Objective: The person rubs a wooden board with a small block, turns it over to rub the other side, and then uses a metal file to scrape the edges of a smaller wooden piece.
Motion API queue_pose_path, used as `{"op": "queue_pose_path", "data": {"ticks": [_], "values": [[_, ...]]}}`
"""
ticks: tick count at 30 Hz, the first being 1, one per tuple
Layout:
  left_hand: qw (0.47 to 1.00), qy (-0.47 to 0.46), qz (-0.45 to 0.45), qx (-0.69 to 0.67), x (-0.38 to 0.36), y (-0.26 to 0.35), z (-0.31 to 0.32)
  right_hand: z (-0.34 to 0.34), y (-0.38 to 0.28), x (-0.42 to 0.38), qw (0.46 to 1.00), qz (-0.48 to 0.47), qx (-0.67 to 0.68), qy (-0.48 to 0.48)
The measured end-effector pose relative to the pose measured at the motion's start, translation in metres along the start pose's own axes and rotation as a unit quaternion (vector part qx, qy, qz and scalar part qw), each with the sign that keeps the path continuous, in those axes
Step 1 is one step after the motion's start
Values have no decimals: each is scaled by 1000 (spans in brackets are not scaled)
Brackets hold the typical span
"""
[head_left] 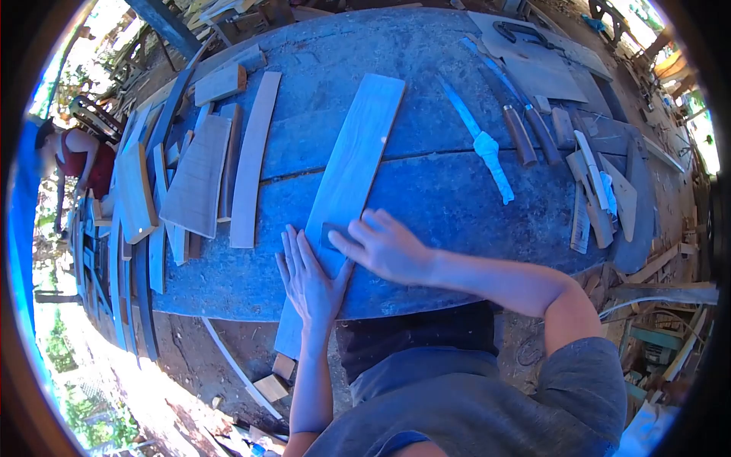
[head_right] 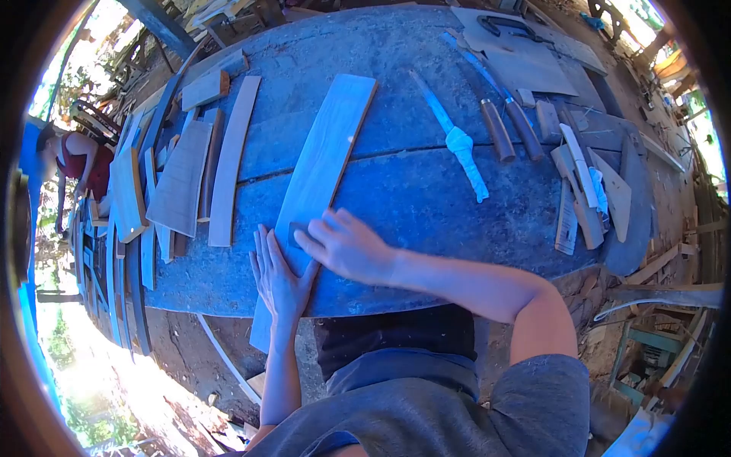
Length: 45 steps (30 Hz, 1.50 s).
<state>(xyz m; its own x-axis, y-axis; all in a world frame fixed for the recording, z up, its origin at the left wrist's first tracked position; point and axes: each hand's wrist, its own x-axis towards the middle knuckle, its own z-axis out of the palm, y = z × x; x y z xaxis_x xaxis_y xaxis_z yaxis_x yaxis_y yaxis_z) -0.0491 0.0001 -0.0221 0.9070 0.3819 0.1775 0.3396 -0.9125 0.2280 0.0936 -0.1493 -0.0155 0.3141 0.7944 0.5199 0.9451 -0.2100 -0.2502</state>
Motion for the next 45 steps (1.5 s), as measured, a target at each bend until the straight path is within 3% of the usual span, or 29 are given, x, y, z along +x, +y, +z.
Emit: {"op": "queue_pose_path", "data": {"ticks": [1,3,5,7,8,10,11,13,15,18,20,22,25,29,32,34,36,39,41,42,44,45], "values": [[1000,-4,-2,5,0,0,-1,-7,-1,3,999,-32,24,-8],[1000,-4,-5,-13,2,2,-5,-30,45,35,978,189,83,-15],[1000,-4,-8,-11,2,2,-6,-21,129,58,933,338,16,120],[1000,-5,-9,-12,3,4,-6,-13,197,61,955,178,-208,116],[1000,-6,-11,-13,3,4,-6,-15,185,62,955,178,-209,117],[1000,-2,-14,-19,4,4,-6,-16,131,63,941,308,-63,125],[1000,-4,-12,-12,4,4,-8,-5,103,51,953,269,-74,120],[1000,-5,-7,-15,4,6,-7,6,44,18,991,93,-91,33],[1000,-5,-10,-12,4,6,-7,10,6,-6,999,18,-22,36],[1000,3,1,-16,3,6,-7,-17,65,23,989,63,-136,-3],[1000,12,2,-12,3,5,-7,-23,135,50,954,182,-234,52],[1000,11,3,-15,3,3,-5,-21,178,65,934,215,-261,116],[1000,5,-4,-19,4,4,-6,-2,149,56,931,245,-245,120],[1000,-1,-3,-15,6,5,-6,4,41,9,984,87,-143,60],[1000,2,-1,-21,3,5,-7,-8,79,20,982,66,-164,69],[1000,13,9,-15,3,5,-6,-14,144,48,945,193,-231,124],[1000,15,11,-12,3,4,-3,-16,191,69,915,252,-279,148],[1000,12,9,-13,3,5,-6,0,169,60,908,247,-292,171],[1000,6,-2,-16,6,6,-6,-2,106,39,939,199,-235,153],[1000,5,-1,-14,6,6,-7,-1,91,30,939,198,-235,152],[1000,-11,5,-9,4,4,-6,3,70,10,974,99,-173,107],[1000,-7,7,-14,3,4,-6,-2,78,12,972,124,-172,98]]}}
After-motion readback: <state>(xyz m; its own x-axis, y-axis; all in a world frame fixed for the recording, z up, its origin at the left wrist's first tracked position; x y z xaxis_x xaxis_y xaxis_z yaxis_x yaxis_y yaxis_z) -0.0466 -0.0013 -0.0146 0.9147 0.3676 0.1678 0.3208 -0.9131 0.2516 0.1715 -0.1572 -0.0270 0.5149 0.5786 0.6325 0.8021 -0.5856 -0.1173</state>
